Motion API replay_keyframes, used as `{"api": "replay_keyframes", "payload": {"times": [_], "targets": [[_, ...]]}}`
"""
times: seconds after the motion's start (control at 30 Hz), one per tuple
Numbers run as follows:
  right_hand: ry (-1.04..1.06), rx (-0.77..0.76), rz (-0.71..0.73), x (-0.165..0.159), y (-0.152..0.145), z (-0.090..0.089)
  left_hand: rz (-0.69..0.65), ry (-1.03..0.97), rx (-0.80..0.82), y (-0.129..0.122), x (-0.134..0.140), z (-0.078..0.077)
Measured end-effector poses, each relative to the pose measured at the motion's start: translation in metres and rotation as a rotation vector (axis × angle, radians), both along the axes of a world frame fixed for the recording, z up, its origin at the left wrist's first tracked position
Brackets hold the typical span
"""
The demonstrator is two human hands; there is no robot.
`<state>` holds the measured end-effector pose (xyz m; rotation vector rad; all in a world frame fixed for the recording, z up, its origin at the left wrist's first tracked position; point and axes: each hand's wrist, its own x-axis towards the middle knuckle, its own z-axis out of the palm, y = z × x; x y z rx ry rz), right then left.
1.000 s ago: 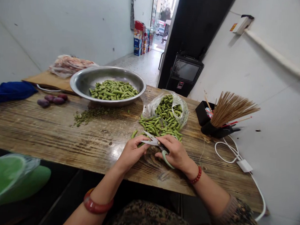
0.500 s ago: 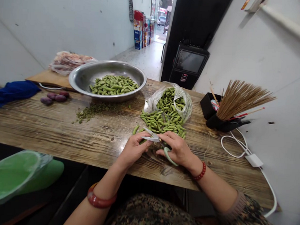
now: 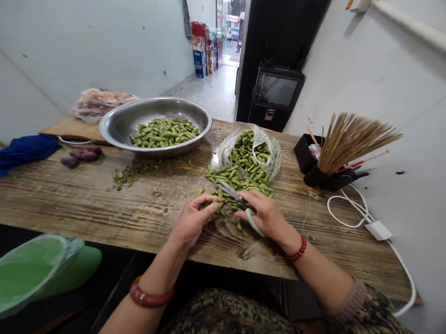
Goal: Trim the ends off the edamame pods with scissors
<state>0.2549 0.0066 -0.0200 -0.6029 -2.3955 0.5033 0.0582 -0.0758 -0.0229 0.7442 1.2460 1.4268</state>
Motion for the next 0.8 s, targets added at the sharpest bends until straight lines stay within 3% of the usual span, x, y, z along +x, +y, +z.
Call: {"api": "replay_keyframes", "payload": {"times": [0.1, 0.3, 0.8], "targets": [[0.057, 0.002, -0.049, -0.001, 0.0, -0.001, 0.023, -0.161, 0.038, 0.001, -0.003, 0.003], [-0.011, -0.019, 0.037, -0.005, -0.007, -0.003, 0.005, -0.309, 0.005, 0.0, -0.003, 0.006], [-0.034, -0.016, 0.058, -0.005, -0.01, -0.002, -0.064, -0.299, 0.051, 0.0, 0.006, 0.003]]}}
